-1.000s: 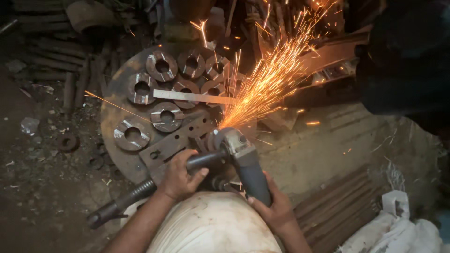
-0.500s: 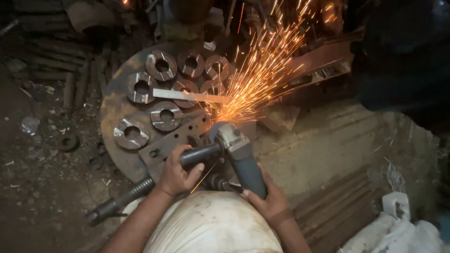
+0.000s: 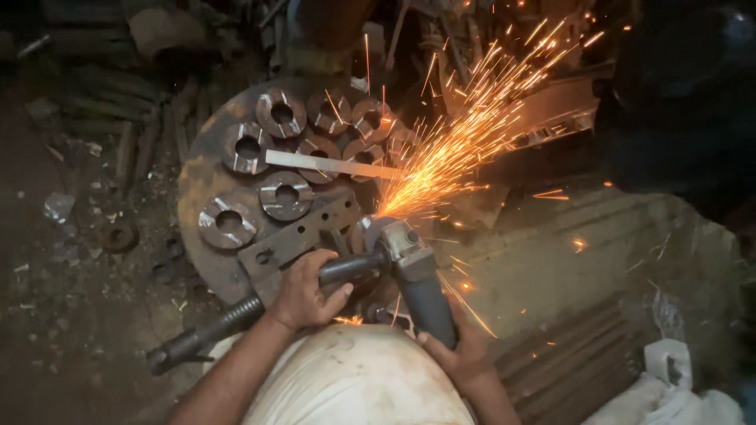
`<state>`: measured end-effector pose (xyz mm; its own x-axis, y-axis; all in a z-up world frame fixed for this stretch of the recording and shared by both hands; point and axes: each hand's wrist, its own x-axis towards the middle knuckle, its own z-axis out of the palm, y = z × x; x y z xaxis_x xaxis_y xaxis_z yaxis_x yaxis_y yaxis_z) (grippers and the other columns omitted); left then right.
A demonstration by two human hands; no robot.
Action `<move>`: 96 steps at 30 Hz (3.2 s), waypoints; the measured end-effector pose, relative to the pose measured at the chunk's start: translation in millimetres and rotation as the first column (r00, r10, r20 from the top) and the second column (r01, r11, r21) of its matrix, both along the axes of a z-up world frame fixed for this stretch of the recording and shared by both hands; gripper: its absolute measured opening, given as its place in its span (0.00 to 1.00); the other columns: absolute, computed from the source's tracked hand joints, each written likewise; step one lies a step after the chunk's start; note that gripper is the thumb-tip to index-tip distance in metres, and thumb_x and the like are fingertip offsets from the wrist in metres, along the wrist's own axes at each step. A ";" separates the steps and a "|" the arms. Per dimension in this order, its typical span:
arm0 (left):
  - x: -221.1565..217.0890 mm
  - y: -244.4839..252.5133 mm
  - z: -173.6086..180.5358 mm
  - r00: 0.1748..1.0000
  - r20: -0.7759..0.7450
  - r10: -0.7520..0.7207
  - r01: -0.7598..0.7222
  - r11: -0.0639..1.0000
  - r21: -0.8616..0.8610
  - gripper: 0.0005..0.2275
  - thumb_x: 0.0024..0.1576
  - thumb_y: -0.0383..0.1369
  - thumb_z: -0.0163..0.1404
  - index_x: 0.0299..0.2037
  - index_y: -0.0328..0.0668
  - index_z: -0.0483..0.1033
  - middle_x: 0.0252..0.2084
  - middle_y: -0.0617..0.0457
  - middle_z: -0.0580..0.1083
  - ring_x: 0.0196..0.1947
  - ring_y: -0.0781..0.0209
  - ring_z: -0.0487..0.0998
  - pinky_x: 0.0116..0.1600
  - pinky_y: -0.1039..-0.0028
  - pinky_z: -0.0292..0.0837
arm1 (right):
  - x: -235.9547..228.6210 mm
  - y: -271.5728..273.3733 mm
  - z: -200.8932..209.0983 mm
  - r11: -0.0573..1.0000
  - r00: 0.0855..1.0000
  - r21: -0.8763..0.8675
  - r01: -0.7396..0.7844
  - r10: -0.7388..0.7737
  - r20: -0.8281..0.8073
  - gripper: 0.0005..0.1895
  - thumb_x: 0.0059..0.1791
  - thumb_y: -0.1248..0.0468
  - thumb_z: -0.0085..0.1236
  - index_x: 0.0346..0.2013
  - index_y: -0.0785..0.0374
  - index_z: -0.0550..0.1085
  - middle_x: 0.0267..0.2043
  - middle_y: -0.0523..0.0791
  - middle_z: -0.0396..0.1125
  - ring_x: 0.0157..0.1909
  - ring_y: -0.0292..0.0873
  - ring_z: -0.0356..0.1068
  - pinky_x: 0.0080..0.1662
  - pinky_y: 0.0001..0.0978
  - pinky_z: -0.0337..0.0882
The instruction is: The person uses an angle grinder to smooth the edges of metal rings clamped in a vise. They reposition the parts between grinding passes to access different surfaces.
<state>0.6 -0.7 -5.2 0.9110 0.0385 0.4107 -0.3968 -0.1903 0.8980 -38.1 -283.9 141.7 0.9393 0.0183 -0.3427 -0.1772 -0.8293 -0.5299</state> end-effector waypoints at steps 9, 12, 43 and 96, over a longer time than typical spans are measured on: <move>-1.3 2.6 -0.7 1.000 -0.022 0.001 -0.001 1.000 0.003 0.29 0.48 0.36 0.64 0.57 0.37 0.64 0.40 0.40 0.74 0.36 0.43 0.78 0.42 0.60 0.75 | -3.0 8.8 4.1 0.996 1.000 0.084 0.018 -0.017 -0.010 0.45 0.41 0.55 0.68 0.70 0.54 0.58 0.52 0.54 0.75 0.51 0.47 0.77 0.51 0.36 0.74; -4.4 -0.7 -3.5 1.000 0.000 0.018 -0.018 1.000 0.013 0.29 0.47 0.36 0.64 0.57 0.36 0.64 0.40 0.39 0.75 0.36 0.42 0.78 0.42 0.60 0.75 | -4.3 7.2 7.1 0.993 0.987 -0.034 0.111 -0.115 -0.112 0.47 0.41 0.55 0.68 0.71 0.50 0.57 0.50 0.53 0.75 0.49 0.44 0.79 0.50 0.36 0.75; -5.5 -2.7 -20.4 1.000 -0.002 0.028 -0.028 0.998 -0.050 0.20 0.57 0.43 0.59 0.49 0.37 0.71 0.36 0.43 0.75 0.35 0.45 0.79 0.42 0.61 0.75 | -11.6 3.1 -0.7 0.998 0.999 0.055 0.034 -0.034 0.005 0.47 0.41 0.58 0.70 0.71 0.54 0.57 0.56 0.55 0.72 0.55 0.48 0.75 0.53 0.37 0.71; 5.4 -11.3 -23.2 0.972 -0.223 0.073 -0.069 0.997 0.024 0.28 0.53 0.46 0.61 0.60 0.44 0.66 0.50 0.39 0.76 0.48 0.37 0.78 0.49 0.57 0.74 | 2.0 17.6 2.0 0.989 0.989 -0.006 0.146 -0.146 -0.015 0.48 0.40 0.55 0.69 0.71 0.56 0.57 0.53 0.53 0.74 0.52 0.46 0.76 0.53 0.36 0.73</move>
